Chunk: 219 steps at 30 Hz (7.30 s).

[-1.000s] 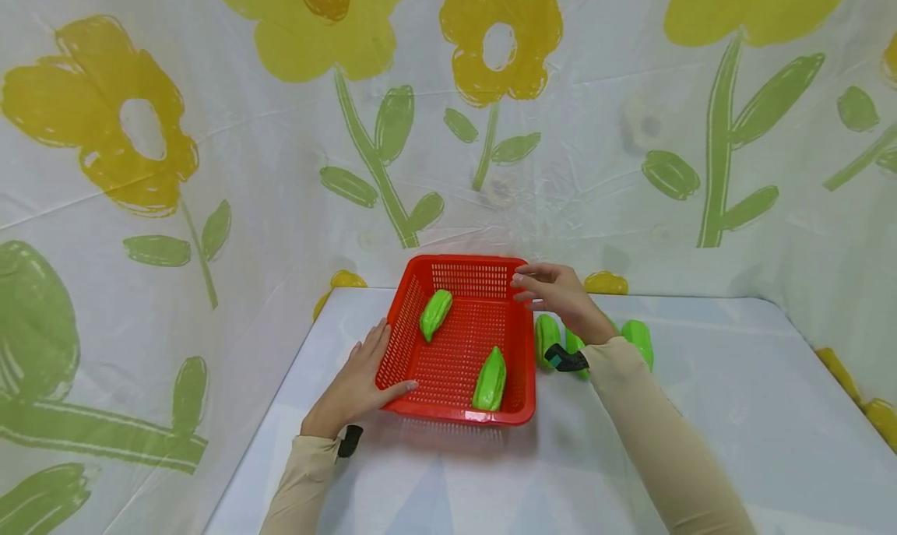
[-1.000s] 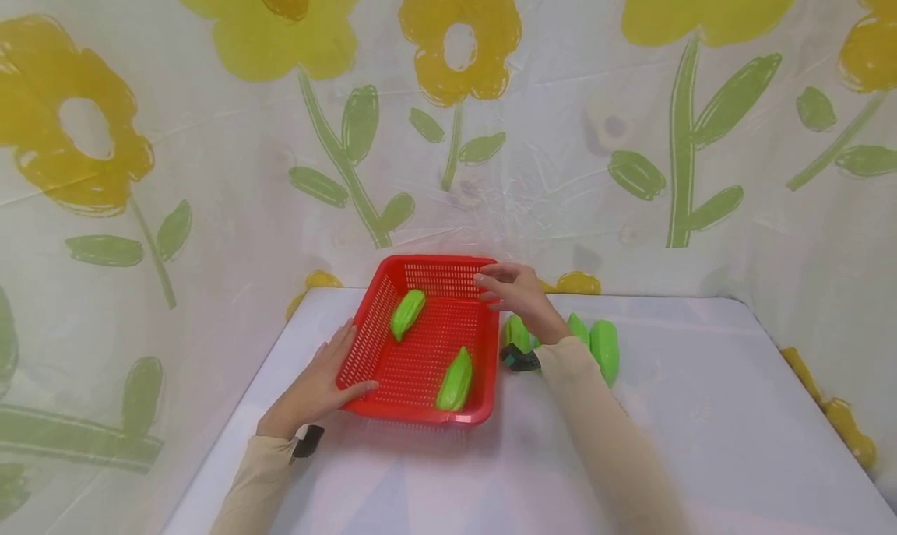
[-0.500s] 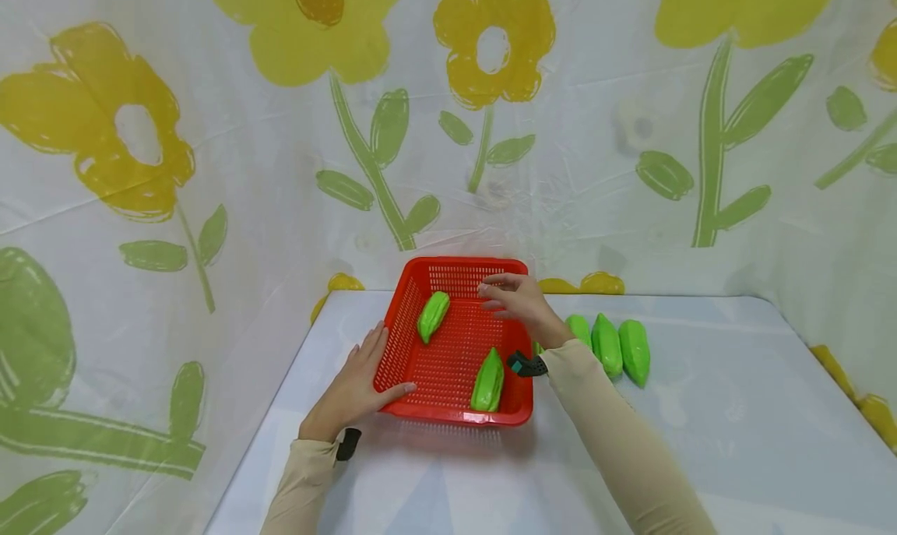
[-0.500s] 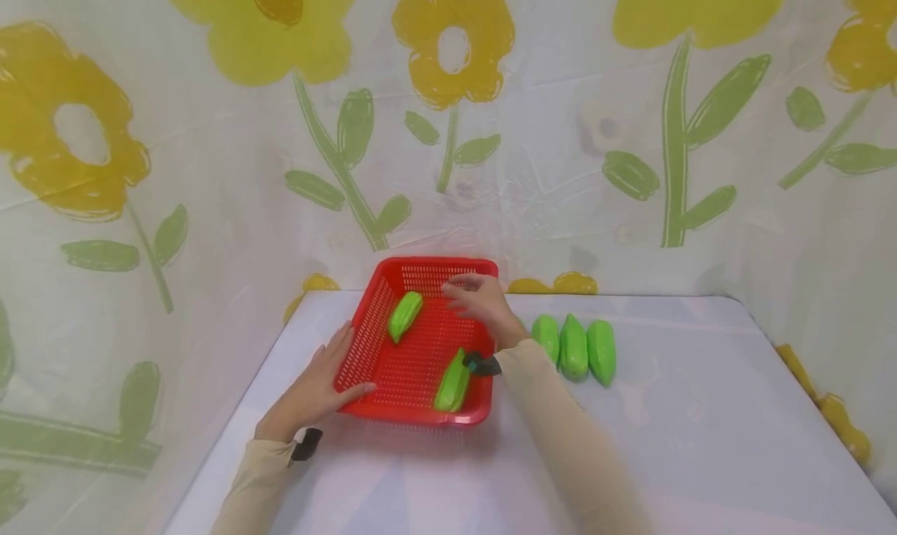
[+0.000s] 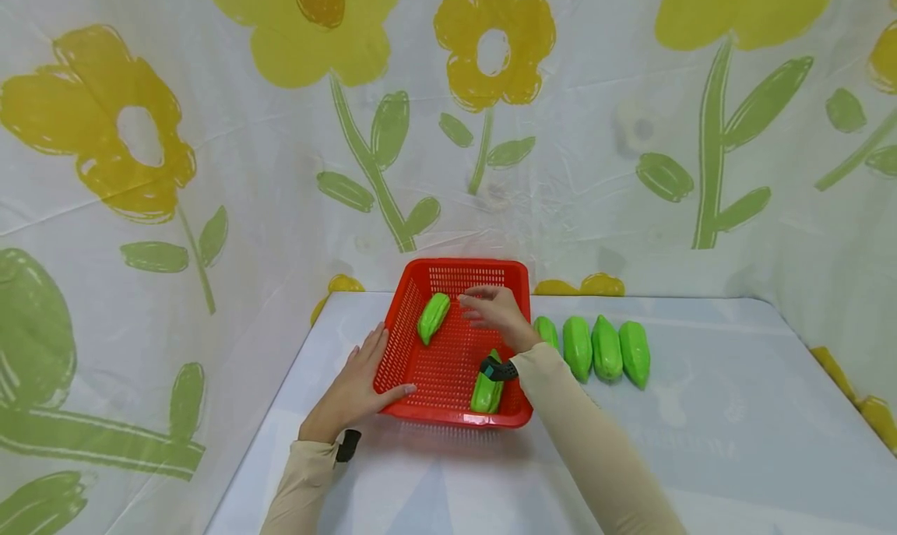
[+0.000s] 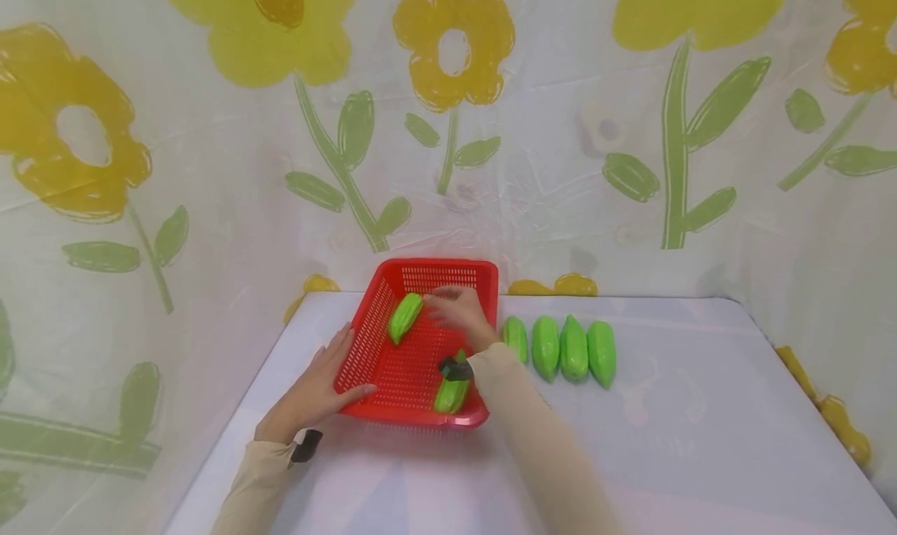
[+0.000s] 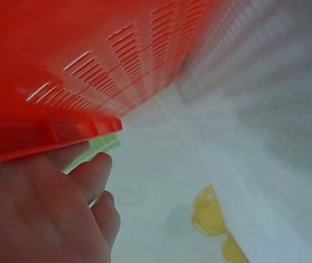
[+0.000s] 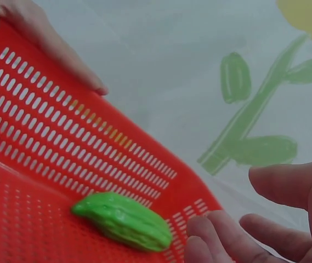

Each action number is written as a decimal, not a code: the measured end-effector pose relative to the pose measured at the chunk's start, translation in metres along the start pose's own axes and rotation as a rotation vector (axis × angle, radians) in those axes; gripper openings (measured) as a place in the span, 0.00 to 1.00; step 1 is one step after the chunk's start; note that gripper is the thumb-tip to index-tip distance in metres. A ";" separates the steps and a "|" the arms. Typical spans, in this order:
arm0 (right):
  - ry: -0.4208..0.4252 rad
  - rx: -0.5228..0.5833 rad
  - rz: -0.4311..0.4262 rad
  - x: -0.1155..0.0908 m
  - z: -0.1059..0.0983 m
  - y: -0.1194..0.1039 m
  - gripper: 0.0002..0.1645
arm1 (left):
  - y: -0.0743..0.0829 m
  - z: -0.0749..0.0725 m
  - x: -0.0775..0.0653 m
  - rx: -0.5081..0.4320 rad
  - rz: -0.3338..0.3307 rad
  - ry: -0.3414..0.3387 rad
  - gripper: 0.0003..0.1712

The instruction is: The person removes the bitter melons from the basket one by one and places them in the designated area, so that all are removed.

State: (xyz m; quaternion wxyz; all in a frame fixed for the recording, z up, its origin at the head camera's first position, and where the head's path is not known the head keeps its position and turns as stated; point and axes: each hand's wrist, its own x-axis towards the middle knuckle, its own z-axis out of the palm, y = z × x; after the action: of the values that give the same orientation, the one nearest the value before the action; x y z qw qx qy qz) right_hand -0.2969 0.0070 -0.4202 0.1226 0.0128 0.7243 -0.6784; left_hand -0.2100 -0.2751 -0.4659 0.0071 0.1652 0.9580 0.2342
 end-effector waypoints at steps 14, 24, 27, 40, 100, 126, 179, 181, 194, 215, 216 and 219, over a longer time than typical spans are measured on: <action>0.026 0.047 0.045 0.014 0.022 0.018 0.28 | -0.001 0.001 0.000 0.009 0.008 -0.001 0.68; 0.048 0.064 0.075 0.019 0.033 0.022 0.27 | -0.001 0.000 0.000 0.004 -0.004 -0.008 0.69; 0.064 0.045 0.092 0.020 0.035 0.023 0.26 | -0.001 0.000 0.000 0.009 -0.011 -0.012 0.69; 0.097 0.009 0.149 0.028 0.038 0.029 0.25 | 0.000 0.000 0.001 0.015 -0.013 -0.014 0.69; 0.130 -0.131 0.214 0.046 0.064 0.039 0.30 | 0.000 -0.001 0.000 0.000 -0.019 -0.005 0.68; 0.149 -0.060 0.224 0.055 0.075 0.044 0.18 | 0.000 -0.001 -0.002 0.010 -0.021 -0.003 0.68; 0.148 -0.051 0.229 0.057 0.075 0.041 0.31 | 0.002 -0.001 -0.001 -0.006 -0.023 -0.011 0.68; 0.142 -0.049 0.226 0.058 0.075 0.041 0.34 | 0.002 -0.001 -0.001 -0.016 -0.025 -0.010 0.68; 0.061 -0.042 0.178 0.053 0.076 0.029 0.28 | 0.000 0.001 0.000 -0.013 -0.019 0.012 0.67; -0.067 -0.108 0.109 0.035 0.044 0.006 0.34 | -0.002 0.000 -0.002 -0.004 -0.012 0.003 0.69; -0.071 -0.115 0.104 0.033 0.042 0.004 0.34 | -0.002 0.000 -0.002 -0.004 -0.009 0.004 0.68; -0.086 -0.103 0.086 0.028 0.034 -0.002 0.33 | -0.002 0.001 -0.001 -0.001 0.000 0.010 0.67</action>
State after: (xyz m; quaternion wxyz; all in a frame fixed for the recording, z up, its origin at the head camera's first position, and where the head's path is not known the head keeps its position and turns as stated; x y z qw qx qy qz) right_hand -0.3186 -0.0305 -0.4257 0.1829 0.0084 0.7511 -0.6343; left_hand -0.2092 -0.2769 -0.4676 0.0024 0.1642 0.9579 0.2355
